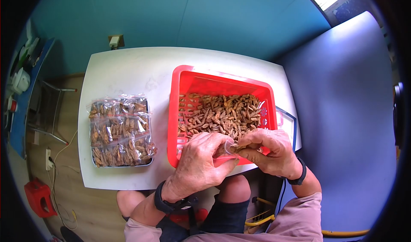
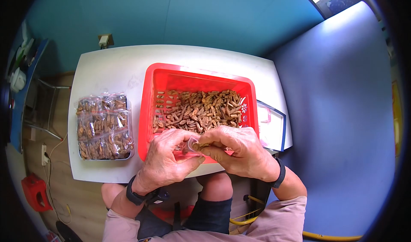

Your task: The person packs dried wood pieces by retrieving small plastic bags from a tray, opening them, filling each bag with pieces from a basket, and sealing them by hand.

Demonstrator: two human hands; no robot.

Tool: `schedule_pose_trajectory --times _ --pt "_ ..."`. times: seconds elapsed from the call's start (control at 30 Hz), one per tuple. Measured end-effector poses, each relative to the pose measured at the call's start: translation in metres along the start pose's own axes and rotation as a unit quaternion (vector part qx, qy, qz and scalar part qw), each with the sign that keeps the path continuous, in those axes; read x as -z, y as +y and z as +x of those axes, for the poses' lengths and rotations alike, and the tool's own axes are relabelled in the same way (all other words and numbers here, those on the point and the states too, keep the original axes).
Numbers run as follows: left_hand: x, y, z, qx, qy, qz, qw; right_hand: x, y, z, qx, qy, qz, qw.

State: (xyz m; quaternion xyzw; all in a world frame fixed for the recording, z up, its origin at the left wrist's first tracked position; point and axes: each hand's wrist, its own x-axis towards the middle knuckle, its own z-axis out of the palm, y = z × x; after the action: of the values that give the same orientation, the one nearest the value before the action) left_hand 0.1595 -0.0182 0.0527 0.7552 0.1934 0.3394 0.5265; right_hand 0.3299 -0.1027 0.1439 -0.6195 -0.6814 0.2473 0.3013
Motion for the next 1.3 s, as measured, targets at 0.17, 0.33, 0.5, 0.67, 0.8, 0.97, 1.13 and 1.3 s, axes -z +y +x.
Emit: schedule_pose_trajectory --times 0.17,0.33,0.5,0.67,0.8,0.97,1.13,1.3 --pt "0.0 0.0 0.0 -0.002 -0.007 0.014 1.0 -0.002 0.01 0.004 0.067 0.011 -0.001 0.998" --pt "-0.002 -0.003 0.0 -0.027 0.002 0.024 0.999 0.003 0.013 0.0 0.036 0.004 0.049 0.998" --pt "-0.001 -0.001 0.0 -0.013 -0.011 0.019 1.0 0.01 0.006 0.007 -0.129 -0.059 0.141 0.98" --pt "-0.001 -0.002 0.0 -0.012 -0.023 0.027 0.999 0.003 0.017 0.011 -0.055 -0.092 0.078 0.991" --pt "0.004 0.002 0.001 0.022 -0.061 -0.02 0.998 0.002 0.016 0.009 -0.058 -0.087 0.101 0.989" --pt "0.013 -0.002 0.002 -0.021 -0.103 -0.049 0.993 0.009 0.02 0.002 -0.117 -0.07 0.159 0.978" --pt "0.007 -0.009 -0.003 0.08 -0.111 -0.218 0.966 0.002 0.026 -0.004 -0.092 -0.059 0.189 0.976" --pt "0.018 -0.001 0.0 0.17 -0.143 -0.332 0.917 -0.007 0.033 -0.009 -0.095 -0.01 0.194 0.976"
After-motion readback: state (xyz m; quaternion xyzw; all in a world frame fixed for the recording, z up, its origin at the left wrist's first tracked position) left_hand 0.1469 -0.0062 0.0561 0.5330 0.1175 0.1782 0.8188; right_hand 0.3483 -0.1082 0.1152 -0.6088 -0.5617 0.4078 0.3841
